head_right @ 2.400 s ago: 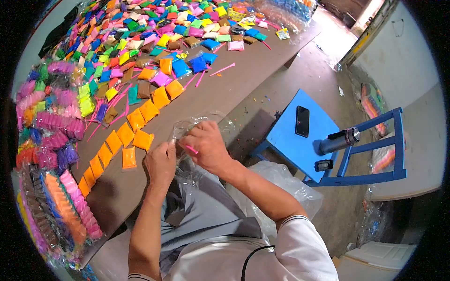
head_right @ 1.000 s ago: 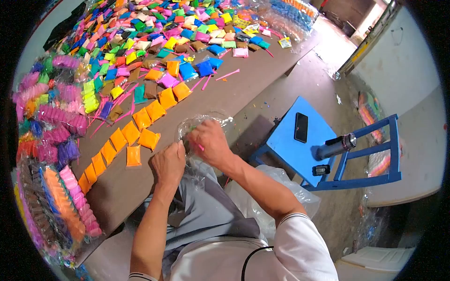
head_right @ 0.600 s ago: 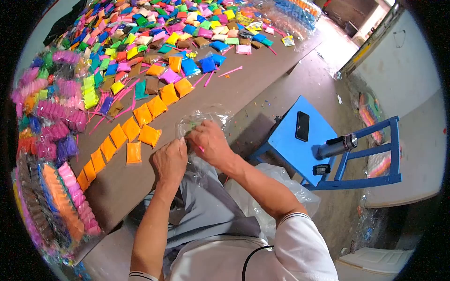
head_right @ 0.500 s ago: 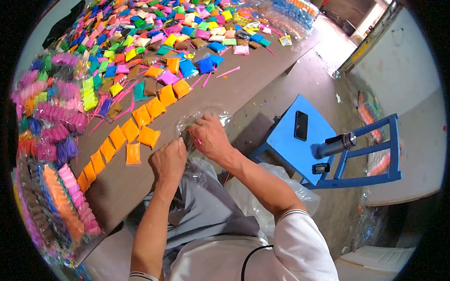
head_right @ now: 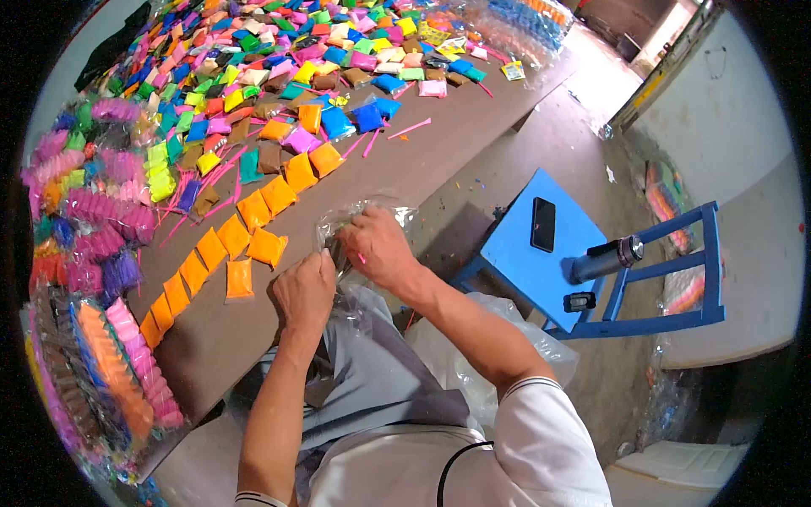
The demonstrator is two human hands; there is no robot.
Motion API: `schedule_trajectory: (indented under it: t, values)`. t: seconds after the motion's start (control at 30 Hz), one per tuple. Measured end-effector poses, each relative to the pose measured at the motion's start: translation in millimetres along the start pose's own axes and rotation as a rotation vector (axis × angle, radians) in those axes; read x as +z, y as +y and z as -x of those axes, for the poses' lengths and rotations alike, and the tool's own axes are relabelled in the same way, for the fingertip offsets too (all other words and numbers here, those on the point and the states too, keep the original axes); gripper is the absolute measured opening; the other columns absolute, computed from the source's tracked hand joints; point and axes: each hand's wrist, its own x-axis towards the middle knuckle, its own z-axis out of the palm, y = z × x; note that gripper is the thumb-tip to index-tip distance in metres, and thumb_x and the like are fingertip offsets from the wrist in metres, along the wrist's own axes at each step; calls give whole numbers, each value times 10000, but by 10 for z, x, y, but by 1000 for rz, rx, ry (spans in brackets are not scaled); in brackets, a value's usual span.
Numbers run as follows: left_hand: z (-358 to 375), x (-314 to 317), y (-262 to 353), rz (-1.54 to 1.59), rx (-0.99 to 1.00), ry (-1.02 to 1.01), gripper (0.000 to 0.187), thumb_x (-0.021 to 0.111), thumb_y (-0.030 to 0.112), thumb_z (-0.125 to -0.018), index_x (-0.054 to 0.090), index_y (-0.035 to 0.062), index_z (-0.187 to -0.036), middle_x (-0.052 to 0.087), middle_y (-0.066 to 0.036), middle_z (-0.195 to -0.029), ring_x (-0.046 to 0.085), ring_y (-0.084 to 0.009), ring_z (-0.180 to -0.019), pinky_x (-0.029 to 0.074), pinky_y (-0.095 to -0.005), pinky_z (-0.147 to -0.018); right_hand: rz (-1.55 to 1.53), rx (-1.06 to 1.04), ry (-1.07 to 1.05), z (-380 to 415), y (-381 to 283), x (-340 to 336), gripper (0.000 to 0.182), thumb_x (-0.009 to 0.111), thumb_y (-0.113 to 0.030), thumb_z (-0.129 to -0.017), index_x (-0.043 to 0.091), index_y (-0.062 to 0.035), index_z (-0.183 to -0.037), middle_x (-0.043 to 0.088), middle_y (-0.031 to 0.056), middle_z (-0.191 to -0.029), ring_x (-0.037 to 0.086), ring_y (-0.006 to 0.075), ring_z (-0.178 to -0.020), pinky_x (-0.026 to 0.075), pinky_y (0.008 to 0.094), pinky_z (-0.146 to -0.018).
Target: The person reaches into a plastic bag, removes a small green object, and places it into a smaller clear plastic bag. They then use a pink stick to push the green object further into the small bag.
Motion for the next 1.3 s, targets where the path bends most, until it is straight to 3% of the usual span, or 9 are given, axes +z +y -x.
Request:
schedule_trajectory:
  t: [0.13, 0.4, 0.47, 0.5, 0.73, 0.87, 0.9, 1.13, 1.3]
  values:
    - [-3, 21, -19, 14, 9, 26, 292, 615, 224, -906, 590, 57, -668, 630, -140, -633, 626, -361, -581, 481, -474, -523, -42, -130, -46, 37, -97, -90, 90, 661, -108, -672, 582, -74, -699, 546, 77, -709, 527, 287, -775, 413, 408, -684]
    - [-7, 33, -23, 22, 26, 51, 289, 626, 223, -899, 589, 61, -663, 630, -143, -638, 627, -359, -584, 477, -473, -522, -26, -119, -73, -8, -34, -70, 132, 686, -91, -666, 587, -66, -749, 548, 85, -730, 525, 288, -746, 417, 411, -680]
    - [9, 46, -40, 39, 34, 60, 290, 625, 222, -899, 588, 59, -663, 630, -144, -639, 626, -359, -584, 477, -474, -520, -98, -210, -15, 34, -87, 2, 94, 645, -122, -657, 564, -80, -680, 548, 84, -718, 531, 290, -773, 410, 408, -680]
    - [-3, 34, -29, 31, 23, 40, 288, 623, 219, -901, 589, 56, -666, 631, -145, -640, 626, -359, -584, 478, -474, -522, -44, -98, -51, 34, -26, -20, 108, 648, -118, -641, 555, -74, -673, 558, 92, -729, 537, 303, -774, 419, 410, -697]
    - [7, 23, -24, 43, 24, 29, 274, 600, 199, -909, 595, 50, -680, 634, -148, -647, 624, -367, -587, 482, -481, -536, -149, -199, -57, -7, -52, -40, 121, 680, -107, -708, 568, -64, -727, 550, 98, -726, 540, 306, -744, 431, 415, -701]
    - [5, 6, -15, 44, 28, 19, 270, 598, 199, -905, 595, 49, -681, 634, -149, -648, 624, -369, -592, 482, -484, -538, 30, -73, -52, -120, 229, 21, 111, 677, -121, -704, 582, -70, -733, 553, 104, -728, 547, 314, -745, 432, 424, -705]
    - [12, -12, -10, 23, 26, 17, 270, 602, 204, -902, 596, 50, -680, 637, -148, -652, 628, -368, -599, 484, -482, -541, -46, -166, -166, -121, 166, -61, 95, 667, -106, -724, 585, -61, -732, 566, 112, -728, 551, 322, -744, 435, 426, -700]
    - [1, -27, 7, 25, 15, 11, 269, 615, 221, -894, 610, 55, -683, 643, -147, -655, 633, -367, -599, 489, -474, -539, 38, -52, -30, -204, 173, -116, 91, 677, -110, -748, 611, -55, -777, 561, 110, -704, 556, 321, -741, 453, 430, -684]
    - [-17, 3, -3, 42, 2, 20, 273, 615, 220, -896, 612, 54, -680, 641, -148, -649, 632, -365, -591, 489, -475, -537, -40, -37, -46, 48, 53, -1, 74, 660, -89, -757, 615, -43, -795, 566, 107, -715, 574, 319, -761, 467, 424, -707]
